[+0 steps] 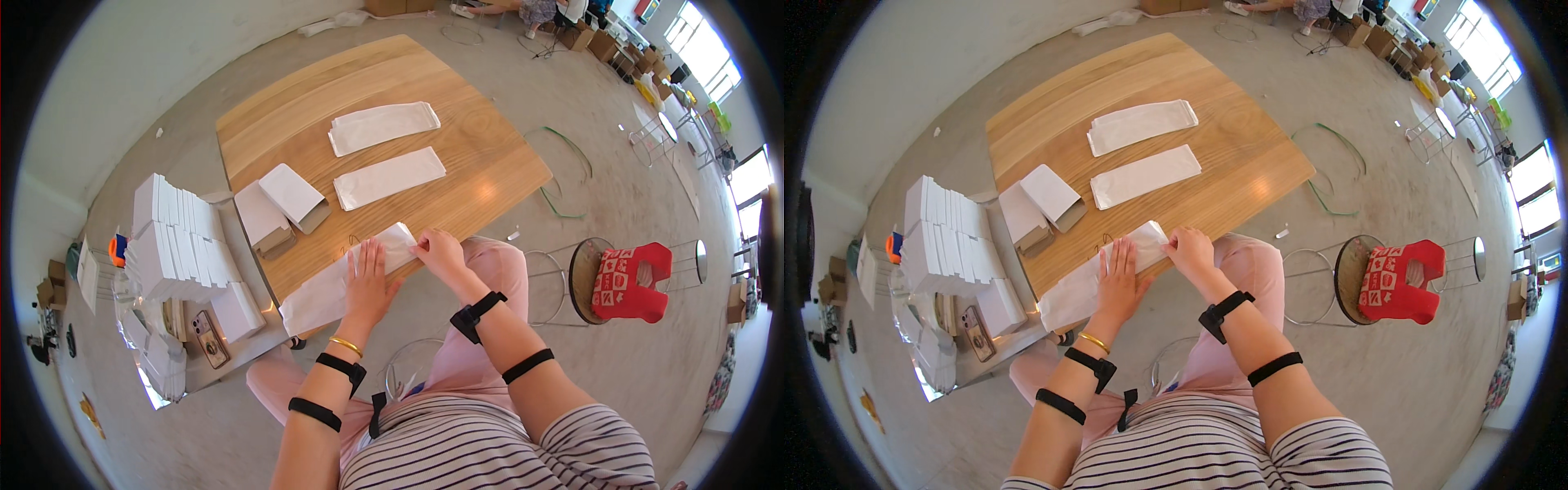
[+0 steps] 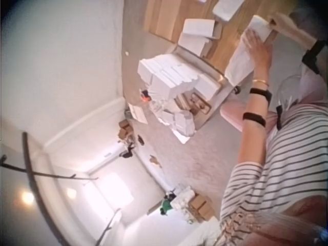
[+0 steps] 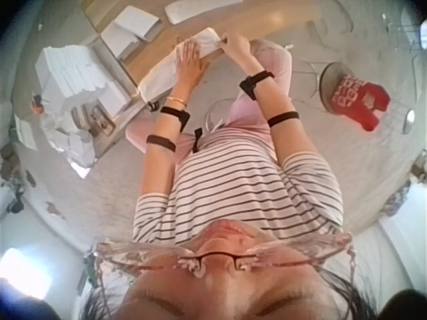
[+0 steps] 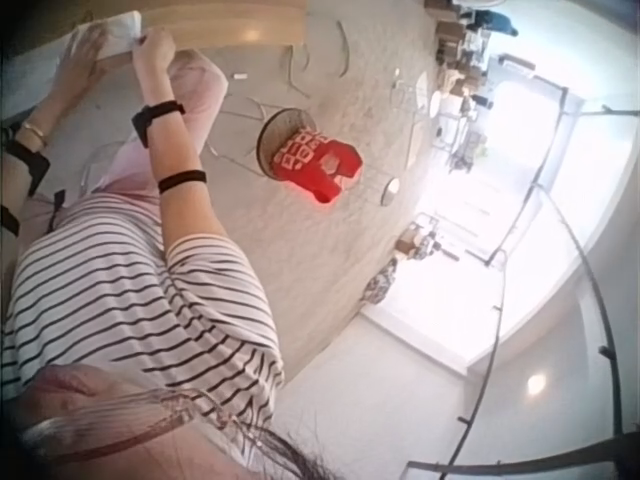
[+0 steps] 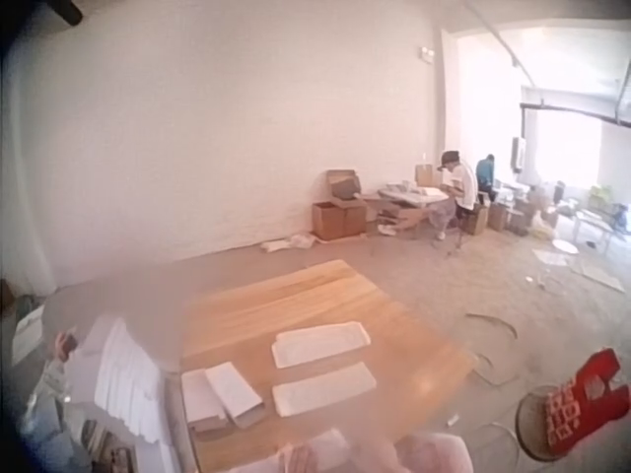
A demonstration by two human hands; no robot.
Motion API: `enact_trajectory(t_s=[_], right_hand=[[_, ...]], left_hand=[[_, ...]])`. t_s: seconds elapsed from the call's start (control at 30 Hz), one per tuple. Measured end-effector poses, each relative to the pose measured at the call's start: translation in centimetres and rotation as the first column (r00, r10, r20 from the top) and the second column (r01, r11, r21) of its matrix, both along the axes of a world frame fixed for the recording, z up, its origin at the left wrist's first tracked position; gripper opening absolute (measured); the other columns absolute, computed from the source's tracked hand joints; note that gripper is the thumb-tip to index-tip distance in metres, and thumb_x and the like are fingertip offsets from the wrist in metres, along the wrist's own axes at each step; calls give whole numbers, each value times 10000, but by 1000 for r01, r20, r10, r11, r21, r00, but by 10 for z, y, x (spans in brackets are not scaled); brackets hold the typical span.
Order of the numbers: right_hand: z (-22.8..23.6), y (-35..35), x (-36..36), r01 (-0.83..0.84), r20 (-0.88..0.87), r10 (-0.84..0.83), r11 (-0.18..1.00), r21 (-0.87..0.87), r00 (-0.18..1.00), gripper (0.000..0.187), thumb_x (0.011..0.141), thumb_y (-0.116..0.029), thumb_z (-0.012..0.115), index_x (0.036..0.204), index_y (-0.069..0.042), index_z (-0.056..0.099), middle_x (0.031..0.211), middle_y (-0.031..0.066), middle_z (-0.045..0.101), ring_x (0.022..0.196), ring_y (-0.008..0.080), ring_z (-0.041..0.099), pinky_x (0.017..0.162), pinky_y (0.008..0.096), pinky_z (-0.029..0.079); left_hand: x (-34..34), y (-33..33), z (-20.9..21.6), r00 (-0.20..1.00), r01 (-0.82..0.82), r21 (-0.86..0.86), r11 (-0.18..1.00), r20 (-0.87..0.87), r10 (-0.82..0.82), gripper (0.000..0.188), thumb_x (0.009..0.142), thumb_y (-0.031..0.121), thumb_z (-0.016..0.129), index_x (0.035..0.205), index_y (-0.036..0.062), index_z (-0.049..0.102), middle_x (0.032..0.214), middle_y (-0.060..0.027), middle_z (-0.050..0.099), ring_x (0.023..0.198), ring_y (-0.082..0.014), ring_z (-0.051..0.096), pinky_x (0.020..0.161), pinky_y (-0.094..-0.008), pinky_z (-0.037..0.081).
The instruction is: Folding long strips of white paper and organizing them on a table.
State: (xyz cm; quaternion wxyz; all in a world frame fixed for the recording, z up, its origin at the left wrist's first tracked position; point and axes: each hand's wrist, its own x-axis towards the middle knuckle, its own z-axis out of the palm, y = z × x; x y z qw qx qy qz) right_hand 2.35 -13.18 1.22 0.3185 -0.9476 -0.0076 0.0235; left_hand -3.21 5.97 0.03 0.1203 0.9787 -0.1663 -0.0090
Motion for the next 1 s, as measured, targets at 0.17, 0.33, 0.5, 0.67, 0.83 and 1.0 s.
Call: enact_trajectory(t_s=[0.17, 0.33, 0.5, 0.67, 0.83, 1.0], right_hand=[[18, 9, 4, -27, 30, 25, 997, 71, 999, 262, 814, -265, 743, 968, -67, 668, 1038, 123, 669, 1015, 315, 613, 861, 445, 474], [1, 32, -9, -435, 282, 539, 827, -356, 793, 701, 947, -464, 532, 1485, -39, 384, 1582, 132, 310, 1472, 275, 258, 1198, 484, 199], [-19, 19, -11, -349, 140, 424, 860, -373, 895, 803, 964, -565, 441, 1537, -27, 279, 1626, 116, 226, 1516, 254, 158, 1228, 478, 109], [-18, -9, -7, -201, 131, 264, 908, -366, 955, 792, 986, -550, 423, 1537, -5, 259, 1619, 139, 235, 1515, 275, 163, 1222, 497, 106], [-5, -21, -13, -97, 162, 132, 974, -203, 978, 758, 1000, -503, 433, 1537, -2, 246, 1607, 175, 247, 1505, 318, 181, 1216, 512, 113], [2, 4, -31, -245, 190, 282, 949, -199, 940, 714, 1001, -471, 453, 1533, -29, 271, 1599, 158, 272, 1498, 321, 196, 1215, 512, 126]], left_hand=[[0, 5, -7, 999, 43, -38, 998, 0, -43, 798, 960, 473, 525, 1539, 4, 239, 1620, -196, 187, 1516, -335, 134, 1223, -516, 96], [2, 4, -10, 998, 67, 10, 998, 7, -67, 815, 957, 482, 528, 1552, 17, 218, 1627, -197, 162, 1515, -358, 117, 1220, -517, 102], [1, 0, -6, 999, 50, -13, 999, -20, -51, 848, 938, 498, 548, 1569, 51, 198, 1636, -176, 144, 1515, -364, 106, 1218, -531, 81], [-1, 2, 1, 1000, 13, 41, 999, -24, -12, 873, 939, 520, 548, 1567, 36, 183, 1636, -203, 108, 1516, -384, 74, 1203, -577, 45], [-17, 15, 8, 999, -48, -31, 998, 21, 48, 868, 944, 505, 547, 1562, 19, 179, 1634, -215, 101, 1516, -383, 70, 1204, -572, 36], [-47, 45, 23, 971, -223, -107, 969, 63, 231, 846, 952, 478, 548, 1554, 1, 193, 1625, -232, 121, 1510, -397, 96, 1203, -568, 41]])
